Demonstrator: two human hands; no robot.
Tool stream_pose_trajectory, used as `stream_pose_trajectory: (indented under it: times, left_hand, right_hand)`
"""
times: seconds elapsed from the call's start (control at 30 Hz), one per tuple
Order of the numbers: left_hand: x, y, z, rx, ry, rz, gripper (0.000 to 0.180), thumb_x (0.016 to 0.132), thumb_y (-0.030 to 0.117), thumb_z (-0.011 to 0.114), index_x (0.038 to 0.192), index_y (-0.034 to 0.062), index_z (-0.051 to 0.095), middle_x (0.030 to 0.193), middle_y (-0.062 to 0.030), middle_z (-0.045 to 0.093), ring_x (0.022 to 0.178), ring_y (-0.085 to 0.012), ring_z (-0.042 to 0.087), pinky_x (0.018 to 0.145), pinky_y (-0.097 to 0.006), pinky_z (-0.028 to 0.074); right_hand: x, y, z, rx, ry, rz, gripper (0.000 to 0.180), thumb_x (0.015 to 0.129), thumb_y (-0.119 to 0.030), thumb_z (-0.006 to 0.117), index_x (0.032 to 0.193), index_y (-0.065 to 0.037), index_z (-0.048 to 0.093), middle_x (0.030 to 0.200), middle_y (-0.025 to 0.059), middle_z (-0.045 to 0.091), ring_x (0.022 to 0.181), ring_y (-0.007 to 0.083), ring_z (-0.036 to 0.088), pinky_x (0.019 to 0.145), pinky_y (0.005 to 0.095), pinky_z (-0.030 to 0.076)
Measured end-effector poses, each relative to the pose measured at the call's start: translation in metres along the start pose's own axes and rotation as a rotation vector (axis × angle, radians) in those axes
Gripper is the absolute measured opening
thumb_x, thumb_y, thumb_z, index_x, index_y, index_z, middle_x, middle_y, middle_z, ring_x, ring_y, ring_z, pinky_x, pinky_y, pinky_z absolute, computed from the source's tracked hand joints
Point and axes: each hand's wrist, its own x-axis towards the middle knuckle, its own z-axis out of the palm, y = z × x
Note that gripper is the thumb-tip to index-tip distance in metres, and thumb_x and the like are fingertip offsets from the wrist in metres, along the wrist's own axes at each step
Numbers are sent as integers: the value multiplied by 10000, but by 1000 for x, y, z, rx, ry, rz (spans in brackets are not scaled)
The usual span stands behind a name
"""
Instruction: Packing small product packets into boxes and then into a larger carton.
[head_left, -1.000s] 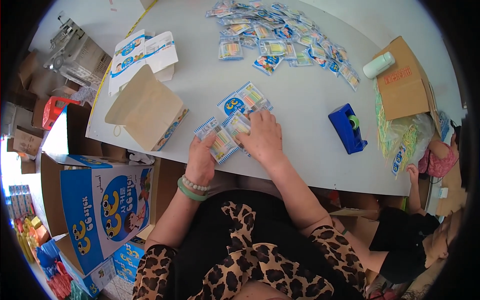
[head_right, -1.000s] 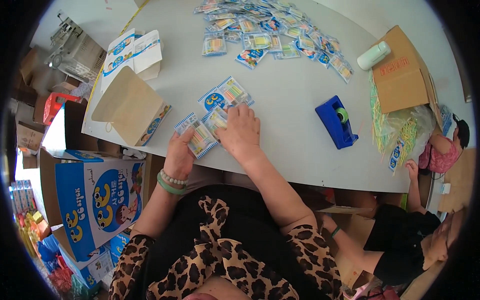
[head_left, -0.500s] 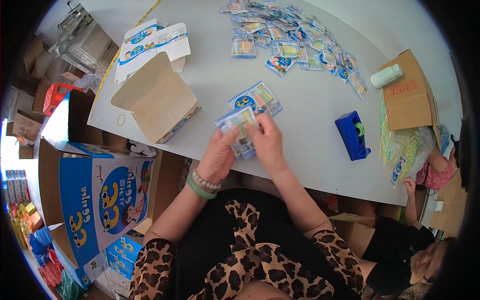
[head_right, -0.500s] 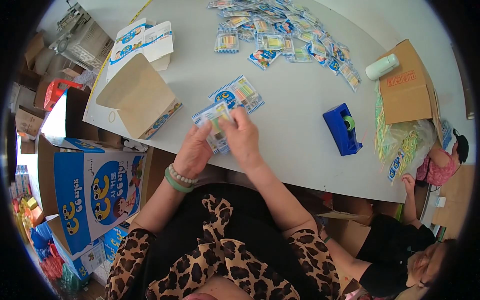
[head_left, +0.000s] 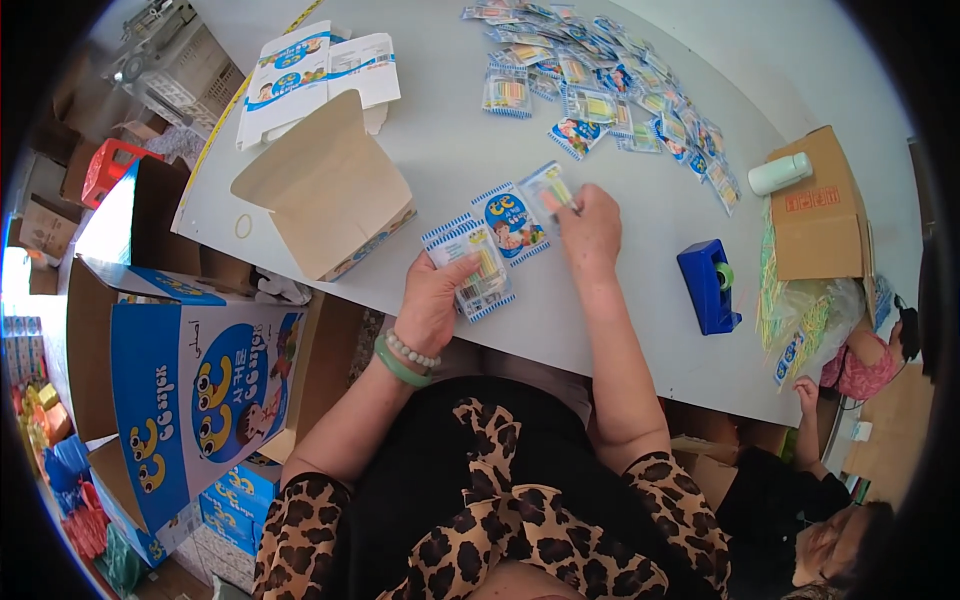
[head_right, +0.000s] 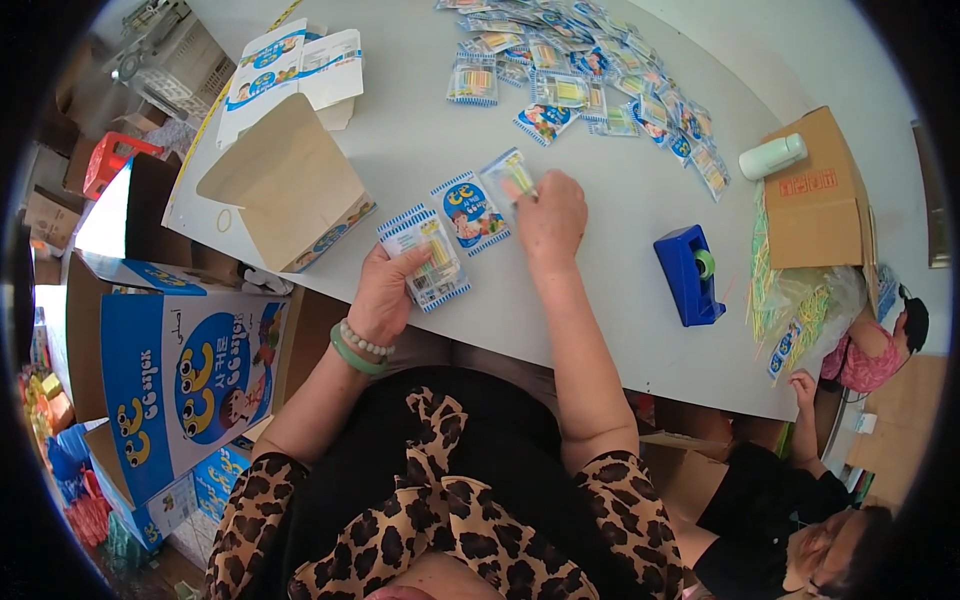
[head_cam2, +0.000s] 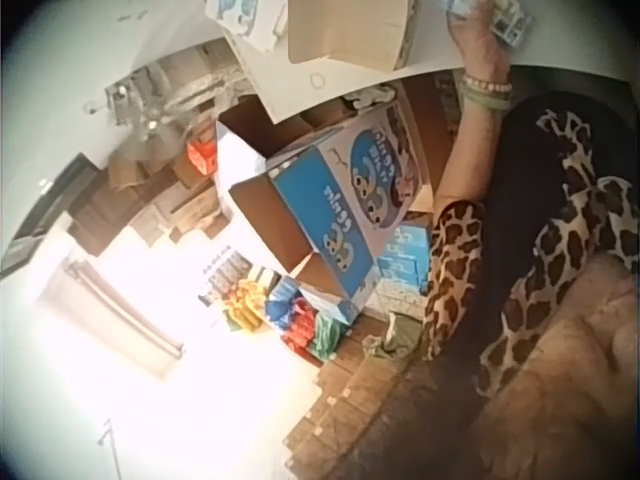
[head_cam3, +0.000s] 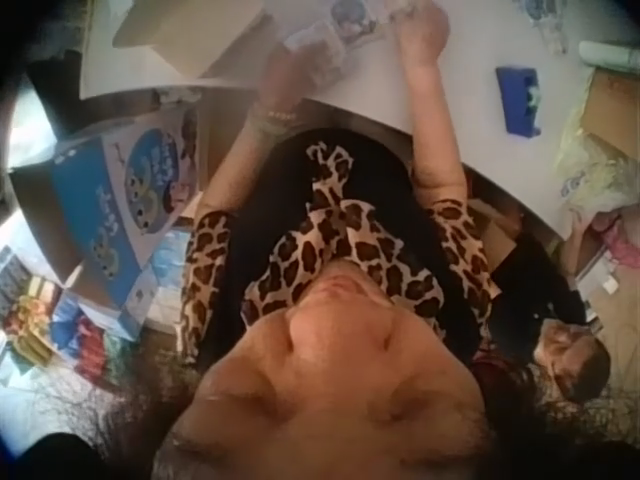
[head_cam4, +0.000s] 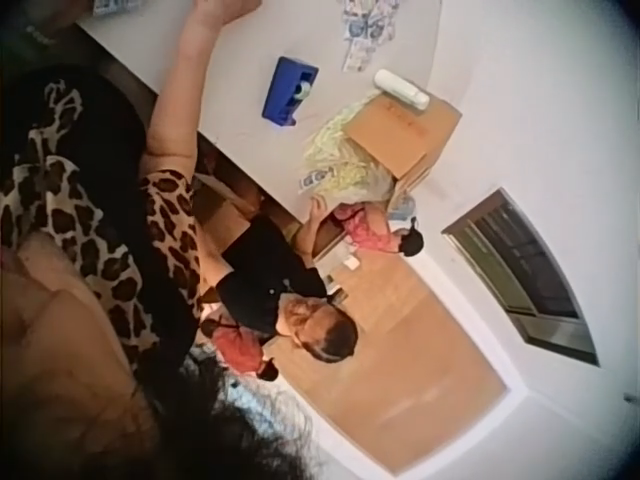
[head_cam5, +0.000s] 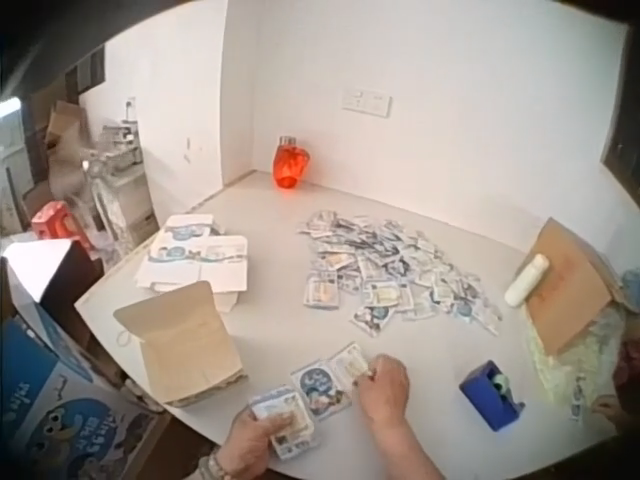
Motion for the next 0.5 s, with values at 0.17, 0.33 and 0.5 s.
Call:
stream_pose_trajectory:
  times: [0.17, 0.33, 0.5]
  left_hand:
    - [0, 0, -5, 61, 24, 5, 256, 899, 64, 587, 1146, 13, 545, 1100, -97, 645, 954, -197, 645, 829, -350, 537]
    - [-5, 8, 18, -346, -265, -85, 376, 992, 253, 421, 1282, 14, 439, 1235, -114, 568, 1086, -220, 588, 920, -360, 487]
    - [0, 6, 0, -251, -107, -46, 332, 969, 174, 474, 1253, 2, 475, 1180, -117, 601, 1037, -227, 613, 893, -372, 508]
  right_hand:
    - [-22, -47, -53, 824, -377, 298, 203, 741, -149, 690, 752, -29, 527, 693, 17, 523, 652, 114, 503, 587, 287, 405]
    - [-66, -77, -40, 524, -542, 144, 305, 763, -243, 721, 703, -50, 492, 637, 33, 522, 595, 152, 502, 548, 326, 396]
    - [-62, -82, -39, 367, -620, -58, 352, 787, -343, 698, 775, -52, 501, 677, 90, 582, 649, 269, 592, 585, 381, 446]
